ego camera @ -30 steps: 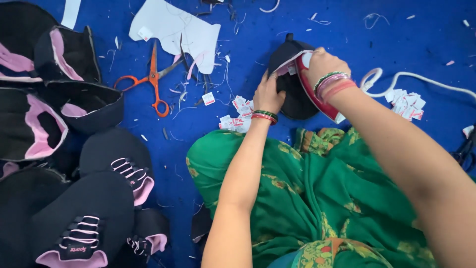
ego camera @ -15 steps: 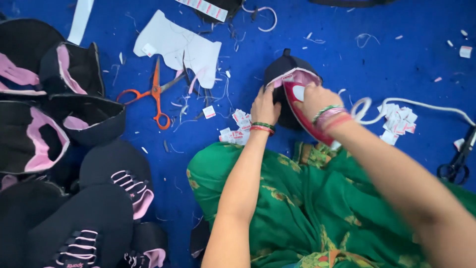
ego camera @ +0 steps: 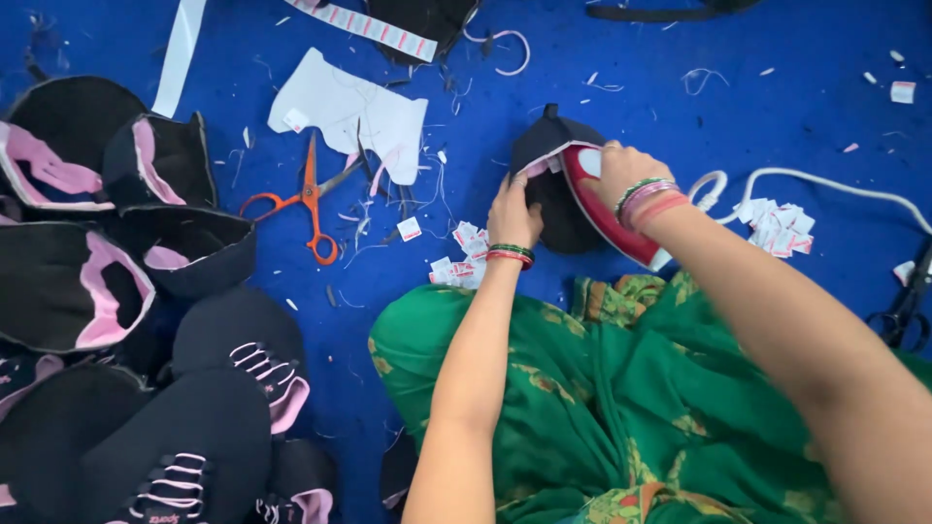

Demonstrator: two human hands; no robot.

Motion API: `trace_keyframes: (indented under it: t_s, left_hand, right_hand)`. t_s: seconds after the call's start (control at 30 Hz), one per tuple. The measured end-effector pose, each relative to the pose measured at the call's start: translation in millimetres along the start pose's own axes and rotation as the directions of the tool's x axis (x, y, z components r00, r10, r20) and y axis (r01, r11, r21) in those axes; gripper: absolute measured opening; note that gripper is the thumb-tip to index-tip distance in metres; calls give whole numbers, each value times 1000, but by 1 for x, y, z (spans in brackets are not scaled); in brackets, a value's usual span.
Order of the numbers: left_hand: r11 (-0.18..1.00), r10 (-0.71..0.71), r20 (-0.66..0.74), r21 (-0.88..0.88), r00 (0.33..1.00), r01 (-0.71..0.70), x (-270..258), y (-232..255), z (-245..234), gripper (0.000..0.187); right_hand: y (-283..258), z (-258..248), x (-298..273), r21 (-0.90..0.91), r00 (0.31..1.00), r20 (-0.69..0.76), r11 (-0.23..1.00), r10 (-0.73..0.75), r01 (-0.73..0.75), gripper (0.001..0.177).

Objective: The person sits on the floor of a workshop and irons black fabric shoe uppers with a small red electric iron, pressing the edges and pink lining of each upper. They place a small white label inside an upper, iron it, then set the finished upper onto a large pile of completed uppers beside them.

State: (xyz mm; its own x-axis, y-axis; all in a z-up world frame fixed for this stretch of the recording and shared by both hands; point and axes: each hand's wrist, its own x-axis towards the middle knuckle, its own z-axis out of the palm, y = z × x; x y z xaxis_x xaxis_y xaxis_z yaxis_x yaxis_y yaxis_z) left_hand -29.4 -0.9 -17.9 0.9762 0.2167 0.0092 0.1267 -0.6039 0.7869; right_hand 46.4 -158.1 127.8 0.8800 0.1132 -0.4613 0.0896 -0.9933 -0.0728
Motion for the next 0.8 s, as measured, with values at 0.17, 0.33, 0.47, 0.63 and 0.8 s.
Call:
trace_keyframes:
  t_s: [0.17,0.33,0.47,0.63,0.8]
  left_hand:
    - [991,-135,101,21,986,134,6,29,-31,58]
    - [988,-41,-75,145,996,52,1,43,-48,57]
    - [901,355,-28,279,934,-334,9,32,-10,43]
    - [898,271,281,270,921,-347,13,82,-36,106]
    - [810,72,510,472,857,-349,6,90,-35,125]
  right_hand:
    - [49,-8,-16,-163,993,101,986,55,-38,65]
    - [105,-41,-18,-176,968,219,981,123,-84,84]
    - [114,-67,-1,130,983,88,977,159,-170,84]
    - [110,-28,40,455,938,-327,889,115,49,67]
    - [105,31,67,668,675,-695,571,249,477,50]
